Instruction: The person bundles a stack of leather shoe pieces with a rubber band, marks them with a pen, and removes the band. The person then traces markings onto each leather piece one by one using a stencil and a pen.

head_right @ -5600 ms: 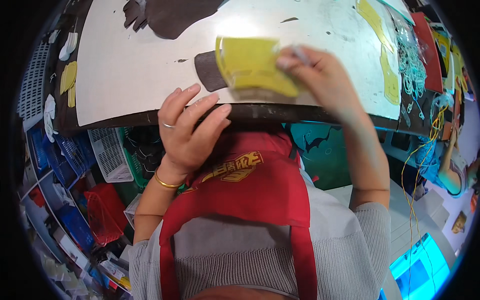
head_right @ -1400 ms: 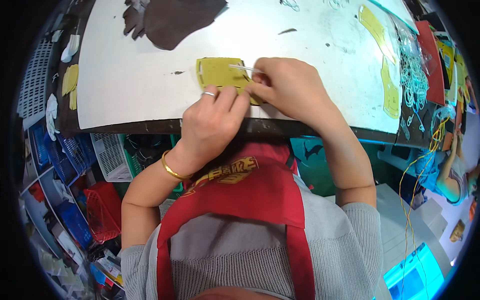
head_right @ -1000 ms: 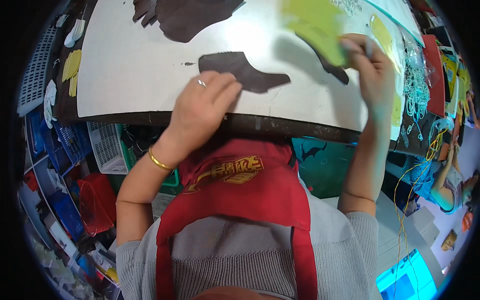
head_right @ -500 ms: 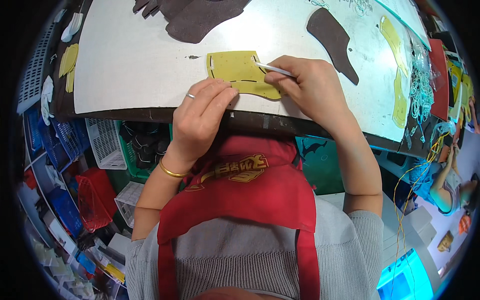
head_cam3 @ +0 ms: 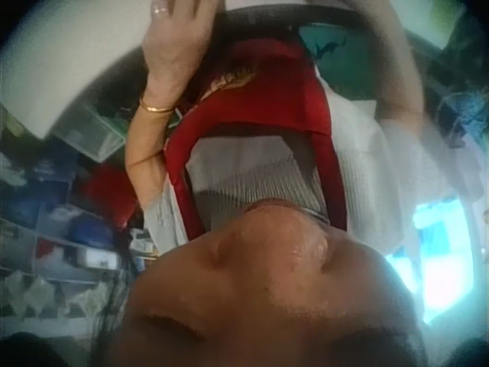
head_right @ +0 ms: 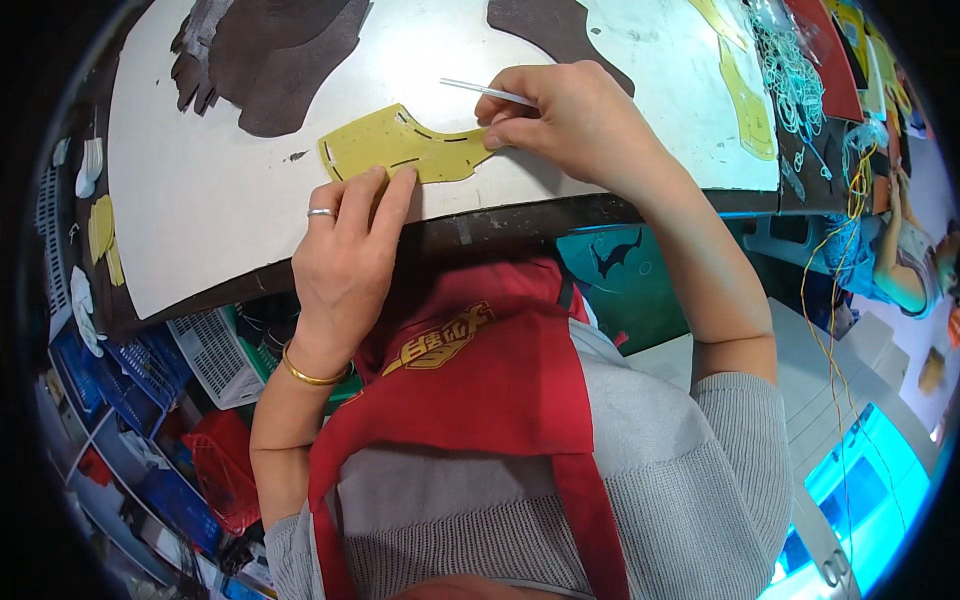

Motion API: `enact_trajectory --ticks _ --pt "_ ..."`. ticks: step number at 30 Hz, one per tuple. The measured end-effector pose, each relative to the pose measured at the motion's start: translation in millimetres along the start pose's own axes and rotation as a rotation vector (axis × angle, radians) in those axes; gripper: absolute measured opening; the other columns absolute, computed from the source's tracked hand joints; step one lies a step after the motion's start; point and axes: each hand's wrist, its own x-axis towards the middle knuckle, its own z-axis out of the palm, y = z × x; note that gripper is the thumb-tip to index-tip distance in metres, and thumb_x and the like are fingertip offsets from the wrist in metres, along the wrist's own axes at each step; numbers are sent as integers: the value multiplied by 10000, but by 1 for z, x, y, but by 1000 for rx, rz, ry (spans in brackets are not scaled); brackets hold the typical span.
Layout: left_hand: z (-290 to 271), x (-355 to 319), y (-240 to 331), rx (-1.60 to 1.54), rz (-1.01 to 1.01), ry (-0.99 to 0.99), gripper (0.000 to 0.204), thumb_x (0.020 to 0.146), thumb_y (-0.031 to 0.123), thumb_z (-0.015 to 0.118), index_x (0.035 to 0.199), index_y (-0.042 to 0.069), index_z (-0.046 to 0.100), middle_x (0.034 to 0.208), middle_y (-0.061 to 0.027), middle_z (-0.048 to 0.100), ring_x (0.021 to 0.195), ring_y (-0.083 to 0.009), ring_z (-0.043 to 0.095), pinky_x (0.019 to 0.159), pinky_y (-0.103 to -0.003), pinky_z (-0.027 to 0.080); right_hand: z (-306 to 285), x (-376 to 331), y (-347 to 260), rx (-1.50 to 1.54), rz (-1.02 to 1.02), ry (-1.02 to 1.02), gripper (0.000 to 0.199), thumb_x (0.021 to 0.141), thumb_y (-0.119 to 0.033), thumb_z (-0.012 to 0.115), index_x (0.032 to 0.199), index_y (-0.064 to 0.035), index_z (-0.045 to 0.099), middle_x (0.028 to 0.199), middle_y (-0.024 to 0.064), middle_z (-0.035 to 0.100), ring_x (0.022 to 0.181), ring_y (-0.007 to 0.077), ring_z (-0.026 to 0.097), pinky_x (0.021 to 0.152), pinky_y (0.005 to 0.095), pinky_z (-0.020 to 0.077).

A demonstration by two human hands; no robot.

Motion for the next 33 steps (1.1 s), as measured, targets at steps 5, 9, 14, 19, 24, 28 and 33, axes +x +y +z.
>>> enact_trajectory --ticks 5,9,14,19,24,28,33 --pt "-3 1 5 -17 21 -78 419 775 81 647 1192 97 696 1030 -89 622 924 -245 615 724 -306 560 3 -5 0 -216 -123 85 192 865 -223 750 977 -66 739 874 79 741 799 262 720 713 369 563" --pt "-4 9 15 -97 26 -65 409 774 62 622 1174 -7 677 1027 -135 611 951 -287 614 808 -356 550 -12 2 0 -442 -299 437 166 929 -245 680 941 -87 728 844 55 703 751 276 678 639 387 524" --pt "5 7 35 11 -43 -40 372 797 92 595 1131 -64 641 1058 -191 603 1007 -309 610 869 -362 535 -3 25 -39 -318 -548 423 245 996 -290 577 969 -110 742 748 81 678 658 261 647 580 362 496" --pt "3 2 40 -58 -79 -32 396 812 112 597 1185 -16 631 1129 -198 586 970 -317 609 858 -381 536 38 52 -73 -79 -474 -96 224 996 -299 587 965 -115 712 720 65 695 631 257 670 588 353 513" --pt "7 -3 43 -109 -85 -37 460 812 139 608 1254 14 624 1160 -195 576 948 -325 613 819 -390 535 53 65 -78 -305 -682 -250 144 922 -240 669 982 -111 651 751 19 711 650 261 683 592 361 535" --pt "12 1 40 -48 -65 -17 454 833 152 589 1258 -4 615 1173 -207 564 1024 -365 601 889 -421 538 62 93 -67 -394 -848 192 193 965 -326 609 935 -155 694 661 65 668 645 272 687 567 381 519" --pt "17 -5 45 -100 -85 -39 438 887 231 560 1244 -17 616 1184 -206 559 1111 -407 564 1026 -523 475 40 52 -67 -210 -612 78 298 979 -432 602 905 -171 727 632 45 651 579 256 655 546 363 504"
